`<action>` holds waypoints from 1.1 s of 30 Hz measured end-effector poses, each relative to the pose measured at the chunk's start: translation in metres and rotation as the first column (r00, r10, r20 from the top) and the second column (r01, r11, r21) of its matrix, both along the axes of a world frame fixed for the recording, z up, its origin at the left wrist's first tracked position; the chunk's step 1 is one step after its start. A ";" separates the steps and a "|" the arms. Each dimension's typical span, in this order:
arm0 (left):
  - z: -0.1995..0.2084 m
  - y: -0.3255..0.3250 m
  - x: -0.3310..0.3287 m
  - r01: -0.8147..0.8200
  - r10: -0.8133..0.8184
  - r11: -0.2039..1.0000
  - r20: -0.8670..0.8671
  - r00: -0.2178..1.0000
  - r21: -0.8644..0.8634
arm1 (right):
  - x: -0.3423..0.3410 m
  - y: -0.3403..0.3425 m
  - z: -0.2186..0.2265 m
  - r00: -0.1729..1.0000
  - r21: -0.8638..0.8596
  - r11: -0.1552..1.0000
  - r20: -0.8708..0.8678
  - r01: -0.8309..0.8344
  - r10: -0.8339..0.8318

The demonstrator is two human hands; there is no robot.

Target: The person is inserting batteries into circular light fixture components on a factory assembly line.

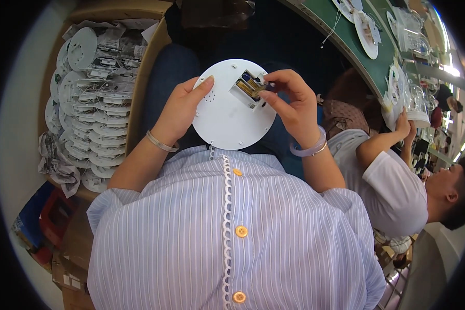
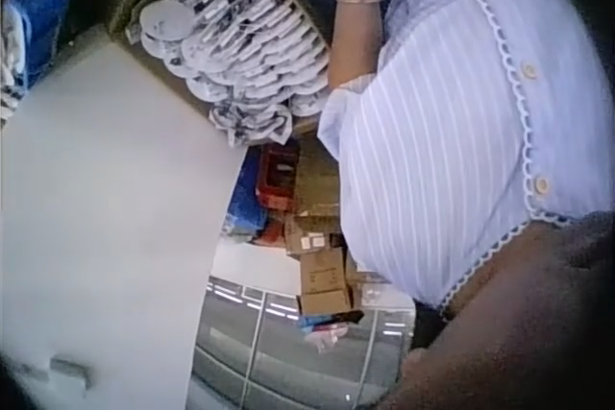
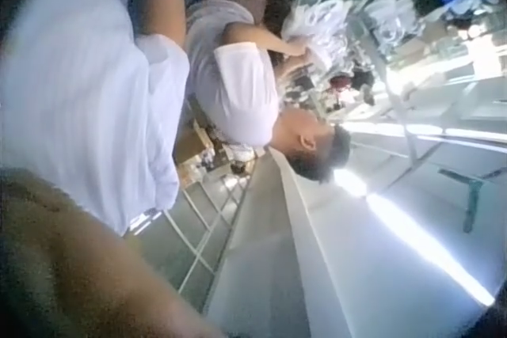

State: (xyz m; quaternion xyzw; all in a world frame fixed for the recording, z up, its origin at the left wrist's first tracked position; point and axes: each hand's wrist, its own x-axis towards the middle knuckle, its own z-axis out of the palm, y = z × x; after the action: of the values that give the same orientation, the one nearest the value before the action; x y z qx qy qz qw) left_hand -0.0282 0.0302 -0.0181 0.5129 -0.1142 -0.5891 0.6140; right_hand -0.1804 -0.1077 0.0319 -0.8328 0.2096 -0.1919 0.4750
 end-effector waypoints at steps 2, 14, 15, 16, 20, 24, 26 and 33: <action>0.002 -0.001 -0.001 -0.031 0.031 0.999 0.005 0.999 -0.011 | -0.001 0.004 0.001 0.993 0.248 0.963 0.028 0.101 -0.111; 0.009 -0.001 -0.002 0.012 -0.004 0.996 0.086 0.996 -0.088 | 0.017 0.010 0.001 0.988 -0.425 0.892 -0.068 -0.154 0.138; 0.010 -0.001 -0.002 0.013 -0.005 0.996 0.088 0.996 -0.090 | 0.017 0.010 -0.001 0.982 -0.495 0.848 -0.083 -0.189 0.170; 0.010 -0.001 -0.001 -0.004 0.010 0.996 0.073 0.997 -0.087 | 0.018 0.009 -0.002 0.974 -0.562 0.796 -0.101 -0.225 0.203; 0.014 0.000 0.003 0.006 0.000 0.995 0.056 0.998 -0.103 | 0.017 0.004 0.008 0.994 -0.471 0.882 -0.096 -0.003 -0.048; 0.021 -0.001 0.000 0.040 -0.029 0.994 0.109 0.994 -0.099 | 0.024 -0.010 0.005 0.972 0.050 0.997 -0.227 -0.055 0.065; 0.025 0.000 -0.002 0.080 -0.058 0.990 0.176 0.983 -0.116 | 0.028 -0.013 0.004 0.957 0.082 0.992 -0.264 -0.099 0.117; 0.028 0.004 -0.002 0.031 -0.007 0.989 0.166 0.986 -0.147 | 0.030 -0.005 0.000 0.951 -0.011 0.984 -0.256 -0.180 0.171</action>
State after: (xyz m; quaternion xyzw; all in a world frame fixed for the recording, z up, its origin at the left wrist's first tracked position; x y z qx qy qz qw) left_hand -0.0301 0.0346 0.0102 0.5116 -0.2134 -0.5401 0.6332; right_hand -0.1502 -0.1131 0.0321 -0.8738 0.1907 -0.0441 0.4452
